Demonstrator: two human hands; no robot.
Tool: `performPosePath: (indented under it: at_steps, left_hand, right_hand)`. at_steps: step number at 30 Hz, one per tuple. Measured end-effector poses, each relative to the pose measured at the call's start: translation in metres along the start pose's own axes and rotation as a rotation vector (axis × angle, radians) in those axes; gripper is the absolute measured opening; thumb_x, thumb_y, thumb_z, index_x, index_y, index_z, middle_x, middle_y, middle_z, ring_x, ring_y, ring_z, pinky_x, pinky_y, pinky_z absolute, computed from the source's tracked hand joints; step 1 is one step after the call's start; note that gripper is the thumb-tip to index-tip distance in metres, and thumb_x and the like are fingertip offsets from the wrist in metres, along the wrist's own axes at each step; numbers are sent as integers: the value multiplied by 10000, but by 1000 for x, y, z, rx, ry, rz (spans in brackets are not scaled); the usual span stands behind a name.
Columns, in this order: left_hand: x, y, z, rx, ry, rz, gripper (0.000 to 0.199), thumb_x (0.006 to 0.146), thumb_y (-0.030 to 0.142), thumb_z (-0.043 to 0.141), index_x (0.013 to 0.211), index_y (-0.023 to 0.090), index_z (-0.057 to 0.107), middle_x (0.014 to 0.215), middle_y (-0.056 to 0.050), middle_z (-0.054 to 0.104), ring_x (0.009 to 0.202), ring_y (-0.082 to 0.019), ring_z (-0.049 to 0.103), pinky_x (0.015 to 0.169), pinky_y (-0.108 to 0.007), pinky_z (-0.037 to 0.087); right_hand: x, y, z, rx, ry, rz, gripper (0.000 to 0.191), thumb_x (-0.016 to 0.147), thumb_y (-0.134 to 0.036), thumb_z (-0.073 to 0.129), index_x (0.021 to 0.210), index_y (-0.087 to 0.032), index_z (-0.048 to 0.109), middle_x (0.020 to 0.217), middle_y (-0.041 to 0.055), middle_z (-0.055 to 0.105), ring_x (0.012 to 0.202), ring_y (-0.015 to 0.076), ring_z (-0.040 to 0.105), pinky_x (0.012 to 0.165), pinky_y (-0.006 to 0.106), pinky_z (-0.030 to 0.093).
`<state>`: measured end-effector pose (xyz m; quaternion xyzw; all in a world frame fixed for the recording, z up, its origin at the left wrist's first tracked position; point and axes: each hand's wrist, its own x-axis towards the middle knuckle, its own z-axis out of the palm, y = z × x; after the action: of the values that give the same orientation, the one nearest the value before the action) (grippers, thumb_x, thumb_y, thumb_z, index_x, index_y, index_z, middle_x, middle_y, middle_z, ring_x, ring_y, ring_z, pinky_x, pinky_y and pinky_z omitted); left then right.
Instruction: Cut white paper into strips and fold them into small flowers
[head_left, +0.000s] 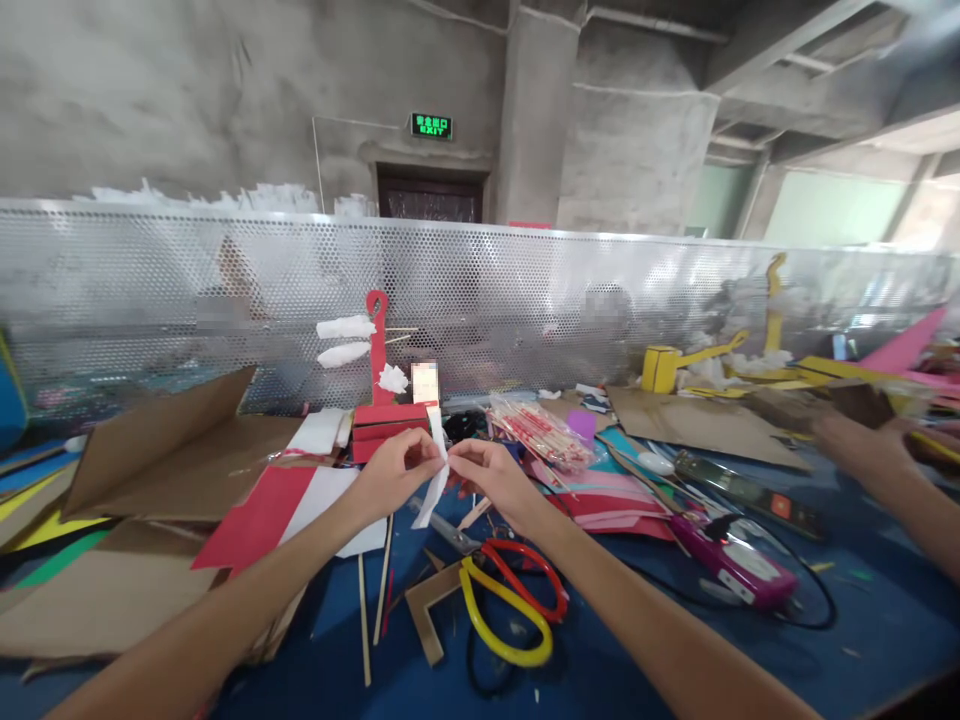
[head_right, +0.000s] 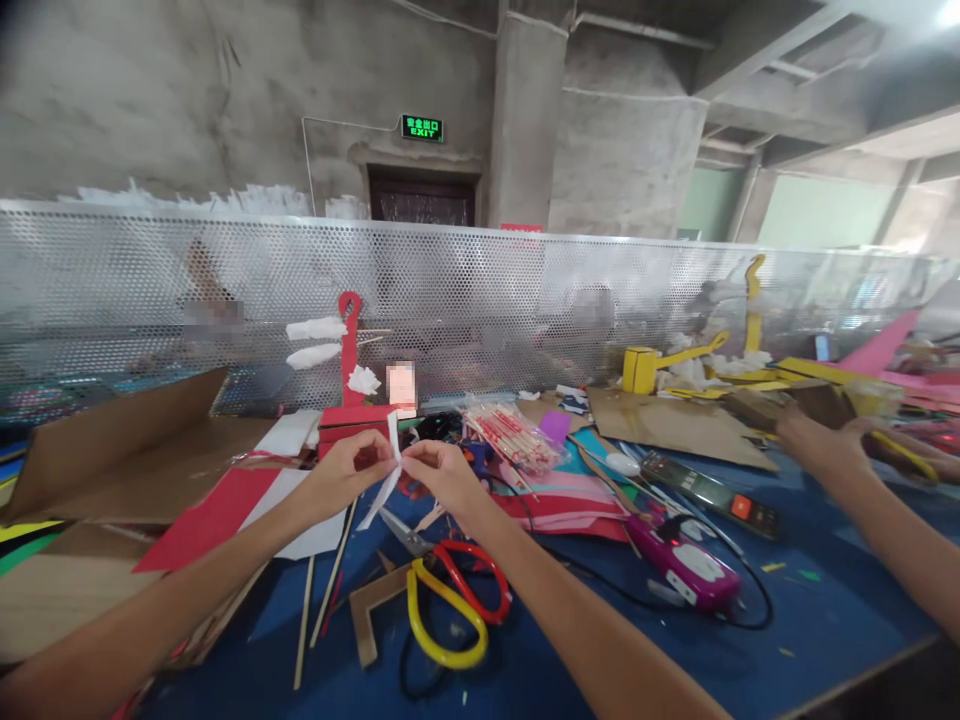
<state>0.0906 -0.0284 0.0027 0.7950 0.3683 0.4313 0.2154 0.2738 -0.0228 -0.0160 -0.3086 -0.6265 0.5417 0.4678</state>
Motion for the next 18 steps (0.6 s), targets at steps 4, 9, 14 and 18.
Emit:
performPosePath:
  at_steps: [4, 9, 14, 18]
  left_hand:
    - [-8, 7, 1, -85, -70, -20, 185, 865, 324, 517, 816, 155, 571, 723, 0, 588, 668, -123, 532, 630, -228, 412]
    - [-24, 12, 5, -212, -61, -64, 238, 871, 362, 523, 934, 151, 613, 841, -39, 654, 761, -151, 584, 680, -244, 435]
    - [-45, 17, 9, -343, -13, -165, 276, 839, 363, 578, 1021, 158, 611, 940, -60, 669, 833, -165, 597, 718, -254, 448]
    - [-58, 25, 7, -348, 19, -204, 220, 822, 352, 604, 920, 155, 591, 784, -19, 632, 693, -126, 552, 624, -224, 412]
  right_hand:
    - [-2, 0, 2, -25, -58, -55, 255, 753, -374, 674, 864, -153, 615, 756, 31, 648, 678, 142, 616, 559, 234, 471]
    - [-3, -2, 5, -146, -79, -168, 252, 732, -354, 709, 827, -161, 577, 702, -5, 581, 605, 112, 558, 525, 220, 460]
    - [-7, -3, 9, -222, -94, -215, 273, 725, -328, 719, 898, -174, 573, 864, 13, 579, 694, 112, 575, 612, 230, 489]
    - [-10, -2, 13, -171, -128, -204, 354, 680, -316, 760, 949, -187, 569, 976, 24, 576, 746, 106, 582, 704, 243, 495]
